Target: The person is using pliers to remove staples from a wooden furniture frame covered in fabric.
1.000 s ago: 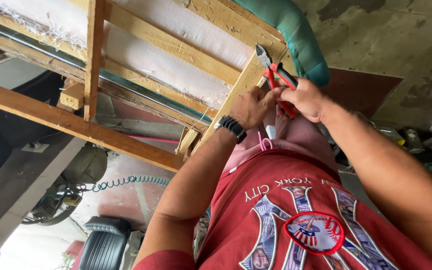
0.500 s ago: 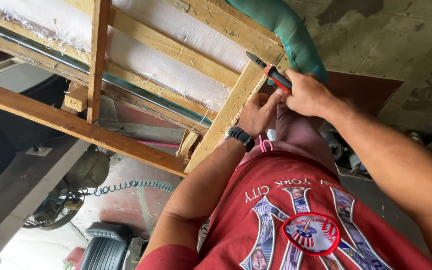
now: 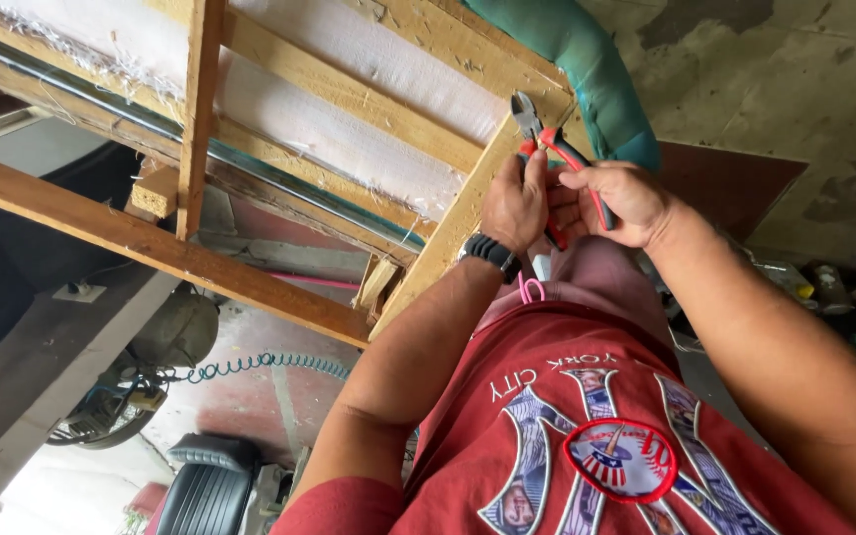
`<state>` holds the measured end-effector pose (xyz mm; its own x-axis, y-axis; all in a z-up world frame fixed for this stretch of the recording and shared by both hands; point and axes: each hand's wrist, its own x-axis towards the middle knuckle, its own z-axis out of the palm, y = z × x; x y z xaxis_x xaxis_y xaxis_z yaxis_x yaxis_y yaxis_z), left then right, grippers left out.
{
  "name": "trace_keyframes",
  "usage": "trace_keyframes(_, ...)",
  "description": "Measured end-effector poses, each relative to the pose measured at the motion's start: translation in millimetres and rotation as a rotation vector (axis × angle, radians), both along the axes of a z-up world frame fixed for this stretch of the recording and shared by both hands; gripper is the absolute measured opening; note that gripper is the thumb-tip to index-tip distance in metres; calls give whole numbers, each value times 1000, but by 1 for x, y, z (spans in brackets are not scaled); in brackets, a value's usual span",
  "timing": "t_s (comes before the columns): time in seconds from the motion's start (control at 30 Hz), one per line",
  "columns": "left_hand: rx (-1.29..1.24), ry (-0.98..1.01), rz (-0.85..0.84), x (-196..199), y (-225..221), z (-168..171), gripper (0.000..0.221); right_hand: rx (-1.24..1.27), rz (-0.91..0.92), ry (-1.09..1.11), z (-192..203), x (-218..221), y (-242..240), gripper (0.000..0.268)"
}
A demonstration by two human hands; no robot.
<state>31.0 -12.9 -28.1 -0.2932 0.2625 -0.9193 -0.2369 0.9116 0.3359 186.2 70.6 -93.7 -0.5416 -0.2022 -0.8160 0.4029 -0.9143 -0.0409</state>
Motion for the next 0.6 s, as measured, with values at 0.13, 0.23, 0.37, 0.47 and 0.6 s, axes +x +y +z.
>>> trace_keyframes(0.13,-46,-19,-9,1,0,-10,61,-77,15,14,18,-8,9,35)
trace_keyframes(0.23,-48,-48,-59,-3,0,-20,62,-133,-35,-6,39,-24,12,32)
trace_keyframes(0.37,-16,-73,-208,-8,-5,-30,64,-37,23,-54,12,-12,-1,27)
trace_keyframes(0.47,-20,-92,-252,-14,-18,-20,64,450,320,-136,7,-8,6,9)
trace_keyframes(0.6,49,-101,-237,-22,-50,-16,59,746,756,-125,16,-19,34,10)
